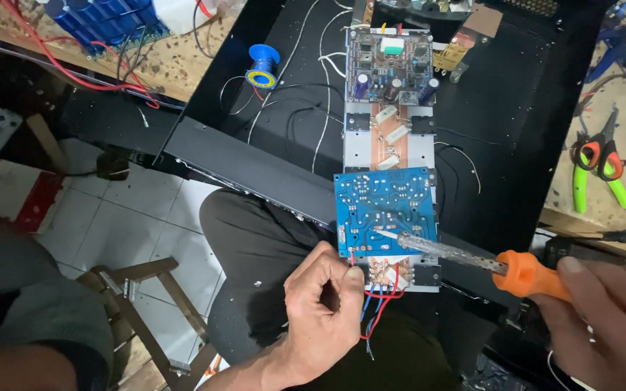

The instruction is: Soldering electrical wires onto circuit boards as part of an electronics repair task.

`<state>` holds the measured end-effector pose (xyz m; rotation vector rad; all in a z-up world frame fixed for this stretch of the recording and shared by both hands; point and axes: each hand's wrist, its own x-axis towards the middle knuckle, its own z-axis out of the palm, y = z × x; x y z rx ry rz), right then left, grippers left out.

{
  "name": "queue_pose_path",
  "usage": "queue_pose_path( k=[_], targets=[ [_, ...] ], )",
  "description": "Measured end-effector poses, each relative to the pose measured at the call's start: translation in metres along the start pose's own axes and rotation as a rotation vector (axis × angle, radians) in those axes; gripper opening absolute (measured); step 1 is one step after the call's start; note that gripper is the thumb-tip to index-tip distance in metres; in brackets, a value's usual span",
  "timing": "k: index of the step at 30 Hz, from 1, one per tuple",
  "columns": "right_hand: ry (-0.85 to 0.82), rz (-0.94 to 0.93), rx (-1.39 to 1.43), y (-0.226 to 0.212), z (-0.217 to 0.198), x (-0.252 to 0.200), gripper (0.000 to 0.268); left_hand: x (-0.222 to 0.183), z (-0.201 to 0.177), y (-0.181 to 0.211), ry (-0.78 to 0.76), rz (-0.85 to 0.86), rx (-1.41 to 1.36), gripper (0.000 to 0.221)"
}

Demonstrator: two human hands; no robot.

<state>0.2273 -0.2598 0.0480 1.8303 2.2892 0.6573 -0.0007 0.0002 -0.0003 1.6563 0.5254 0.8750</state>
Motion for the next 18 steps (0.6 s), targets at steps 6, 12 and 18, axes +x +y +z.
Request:
queue_pose_path(
  k=[6,12,18],
  targets=[
    [-0.002,0.042,-0.041,0.001,0.008,-0.003,0.041,0.002,0.000,0.004,0.013,0.016,-0.005,0.033],
    [-0.039,0.027,-0.038,0.007,0.004,0.004,0.042,0.003,-0.001,0.007,0.023,0.060,-0.048,0.030],
    [-0.092,0.279,-0.009,-0.006,0.001,0.005,0.056,-0.013,-0.017,-0.004,0.024,0.109,-0.086,0.020]
  ],
)
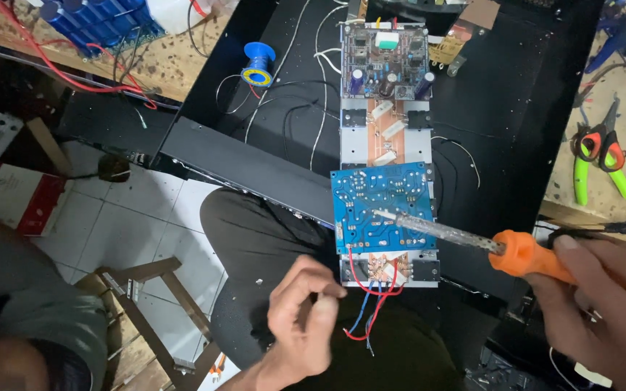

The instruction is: Soldering electrical wires onto circuit boards as part of an electronics repair task.

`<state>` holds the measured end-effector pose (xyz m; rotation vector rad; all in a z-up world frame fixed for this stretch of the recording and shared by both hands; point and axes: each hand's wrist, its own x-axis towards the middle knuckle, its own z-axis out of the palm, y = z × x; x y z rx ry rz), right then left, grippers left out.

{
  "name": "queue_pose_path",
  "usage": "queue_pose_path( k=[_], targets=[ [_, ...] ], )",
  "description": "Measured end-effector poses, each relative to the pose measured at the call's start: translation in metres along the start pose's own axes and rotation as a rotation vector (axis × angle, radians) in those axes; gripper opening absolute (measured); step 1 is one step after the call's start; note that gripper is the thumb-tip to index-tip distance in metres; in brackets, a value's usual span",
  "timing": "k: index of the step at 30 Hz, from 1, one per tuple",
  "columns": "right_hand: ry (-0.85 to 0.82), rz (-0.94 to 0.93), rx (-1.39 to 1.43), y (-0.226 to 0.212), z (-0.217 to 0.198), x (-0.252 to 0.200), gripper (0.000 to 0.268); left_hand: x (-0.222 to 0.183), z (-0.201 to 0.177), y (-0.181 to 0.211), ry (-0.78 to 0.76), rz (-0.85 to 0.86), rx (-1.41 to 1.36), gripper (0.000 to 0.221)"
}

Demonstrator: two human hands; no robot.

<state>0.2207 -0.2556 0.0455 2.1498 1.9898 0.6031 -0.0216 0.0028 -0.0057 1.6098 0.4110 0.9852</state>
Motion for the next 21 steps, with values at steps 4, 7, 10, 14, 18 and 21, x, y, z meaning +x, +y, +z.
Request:
queue_pose_path(
  k=[4,7,10,14,18,21],
  targets=[
    [0.010,-0.092,-0.030,0.002,-0.008,0.006,0.048,-0.032,-0.014,-0.014,0.112,-0.064,-0.148,0.059],
    [0.023,0.188,0.146,-0.010,-0.011,0.011,0.064,-0.045,-0.015,-0.014,-0.014,-0.012,-0.029,0.053],
    [-0.055,0.097,0.063,-0.009,-0.025,0.025,0.068,-0.045,-0.008,-0.015,-0.102,0.241,0.193,0.034],
    [0.069,0.266,0.177,-0.014,-0.027,0.031,0.048,-0.035,0.003,-0.007,-0.110,0.283,0.096,0.018],
    [0.112,0.345,0.205,-0.017,-0.011,0.017,0.045,-0.034,0.004,-0.006,-0.131,0.309,0.043,0.002],
    [0.128,0.387,0.243,-0.023,-0.012,0.023,0.044,-0.034,0.001,-0.010,-0.087,0.317,0.016,0.003]
  ],
)
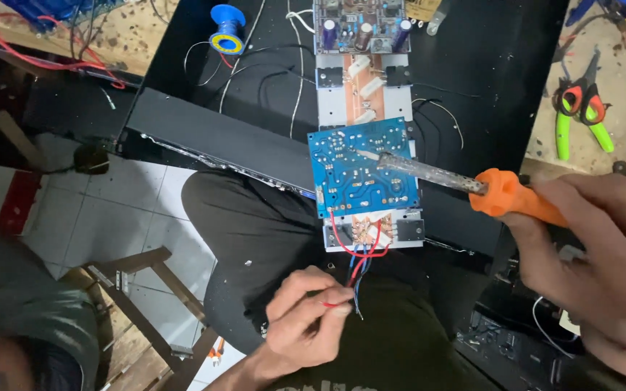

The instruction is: Soldering electrical wires onto circuit boards as part of an electronics repair task.

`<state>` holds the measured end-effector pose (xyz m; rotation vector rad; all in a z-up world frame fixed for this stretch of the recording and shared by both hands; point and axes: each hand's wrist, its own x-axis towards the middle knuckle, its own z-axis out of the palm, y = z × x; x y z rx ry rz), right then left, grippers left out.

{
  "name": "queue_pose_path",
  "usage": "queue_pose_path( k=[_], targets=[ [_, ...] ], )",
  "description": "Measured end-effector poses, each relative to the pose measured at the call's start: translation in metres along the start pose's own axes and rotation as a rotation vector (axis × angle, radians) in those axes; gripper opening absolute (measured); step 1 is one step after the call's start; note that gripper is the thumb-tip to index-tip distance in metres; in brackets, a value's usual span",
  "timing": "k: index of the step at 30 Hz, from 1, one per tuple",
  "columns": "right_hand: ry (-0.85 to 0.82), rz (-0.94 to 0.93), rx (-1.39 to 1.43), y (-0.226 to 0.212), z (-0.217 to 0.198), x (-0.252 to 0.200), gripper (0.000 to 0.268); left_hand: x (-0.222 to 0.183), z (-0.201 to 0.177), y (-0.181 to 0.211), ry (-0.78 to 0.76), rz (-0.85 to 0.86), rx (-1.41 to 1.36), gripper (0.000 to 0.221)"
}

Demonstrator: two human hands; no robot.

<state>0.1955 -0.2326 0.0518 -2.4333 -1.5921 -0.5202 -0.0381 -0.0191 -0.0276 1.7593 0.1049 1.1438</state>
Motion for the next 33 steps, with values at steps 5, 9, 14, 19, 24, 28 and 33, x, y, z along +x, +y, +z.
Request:
queue_pose_path(
  k=[5,9,14,19,24,28,33],
  targets=[
    [0.096,0.143,0.212,-0.014,0.021,0.039,0.035,0.003,-0.002,-0.012,0.141,-0.012,-0.030,0.010],
    [-0.050,0.354,0.443,-0.020,0.027,0.072,0.029,0.034,-0.021,-0.036,0.106,0.028,0.110,0.032],
    [-0.109,0.330,0.605,-0.034,0.022,0.088,0.029,0.095,-0.046,-0.071,-0.159,0.144,0.239,0.034],
    [-0.103,0.204,0.756,-0.042,0.027,0.095,0.026,0.118,-0.049,-0.080,-0.496,0.244,0.167,0.053],
    [-0.122,0.183,0.779,-0.043,0.036,0.093,0.024,0.134,-0.044,-0.075,-0.468,0.317,0.049,0.034],
    [-0.108,0.205,0.779,-0.039,0.037,0.092,0.020,0.163,-0.036,-0.043,-0.393,0.489,0.079,0.009],
    [-0.046,0.292,0.836,-0.033,0.030,0.087,0.020,0.195,-0.031,-0.012,-0.509,0.579,0.168,0.016]
  ],
)
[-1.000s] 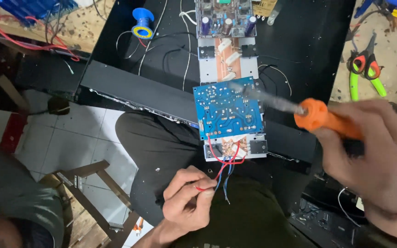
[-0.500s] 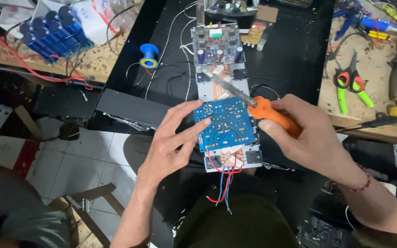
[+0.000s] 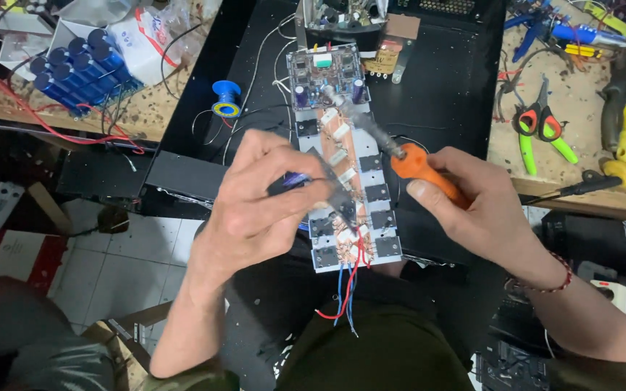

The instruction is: Soldering electrical wires onto circuit boards as part of an electronics repair task.

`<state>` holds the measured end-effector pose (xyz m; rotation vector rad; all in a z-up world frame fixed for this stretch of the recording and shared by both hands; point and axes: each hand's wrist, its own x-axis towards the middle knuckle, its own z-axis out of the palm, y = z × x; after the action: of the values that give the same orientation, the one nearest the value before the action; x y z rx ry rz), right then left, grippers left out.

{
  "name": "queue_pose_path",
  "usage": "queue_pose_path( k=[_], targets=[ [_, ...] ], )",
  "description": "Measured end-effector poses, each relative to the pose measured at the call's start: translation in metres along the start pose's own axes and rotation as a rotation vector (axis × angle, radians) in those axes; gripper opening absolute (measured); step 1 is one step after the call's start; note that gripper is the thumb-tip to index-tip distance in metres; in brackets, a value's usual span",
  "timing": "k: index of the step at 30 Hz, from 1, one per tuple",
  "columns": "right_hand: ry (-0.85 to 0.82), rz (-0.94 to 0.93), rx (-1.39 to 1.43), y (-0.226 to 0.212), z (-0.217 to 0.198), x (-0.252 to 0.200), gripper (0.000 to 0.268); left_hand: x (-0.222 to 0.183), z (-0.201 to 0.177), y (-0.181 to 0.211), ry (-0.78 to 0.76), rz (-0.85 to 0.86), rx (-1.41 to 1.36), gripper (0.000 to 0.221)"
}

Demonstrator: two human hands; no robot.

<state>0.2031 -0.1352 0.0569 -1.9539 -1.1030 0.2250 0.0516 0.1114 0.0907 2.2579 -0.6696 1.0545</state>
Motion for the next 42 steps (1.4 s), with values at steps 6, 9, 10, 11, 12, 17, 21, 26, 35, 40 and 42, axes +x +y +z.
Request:
queue_pose_path(
  k=[6,9,10,11,12,17,21,26,35,40,42],
  targets=[
    [0.103,0.131,0.133,0.007,-0.006,-0.007,0.015,0.048,0.003,0.009,-0.219,0.083,0.060,0.025],
    [0.144,0.155,0.235,0.015,-0.010,-0.010,0.014,0.062,0.013,0.004,-0.397,0.069,0.092,0.020],
    [0.165,0.132,0.266,0.017,-0.011,-0.010,0.015,0.066,0.017,0.000,-0.525,0.039,0.181,0.023],
    [0.167,0.130,0.266,0.019,-0.012,-0.011,0.015,0.069,0.022,-0.004,-0.525,0.042,0.184,0.023],
    [0.175,0.130,0.285,0.021,-0.013,-0.013,0.018,0.072,0.026,-0.008,-0.595,-0.030,0.141,0.021],
    [0.213,0.156,0.312,0.028,-0.016,-0.016,0.022,0.092,0.046,-0.021,-0.880,-0.233,0.036,0.015],
    [0.254,0.131,0.373,0.035,-0.017,-0.019,0.023,0.104,0.061,-0.029,-1.008,-0.312,0.018,0.011],
    [0.279,0.119,0.359,0.033,-0.019,-0.020,0.024,0.115,0.066,-0.028,-1.192,-0.520,0.057,0.019],
    [0.348,0.085,0.356,0.036,-0.017,-0.020,0.023,0.106,0.069,-0.039,-1.158,-0.453,-0.047,0.035],
    [0.346,0.107,0.390,0.035,-0.014,-0.018,0.026,0.108,0.066,-0.029,-1.128,-0.345,-0.010,0.020],
    [0.345,0.117,0.416,0.038,-0.013,-0.019,0.027,0.105,0.068,-0.026,-1.084,-0.239,0.030,0.020]
  ],
)
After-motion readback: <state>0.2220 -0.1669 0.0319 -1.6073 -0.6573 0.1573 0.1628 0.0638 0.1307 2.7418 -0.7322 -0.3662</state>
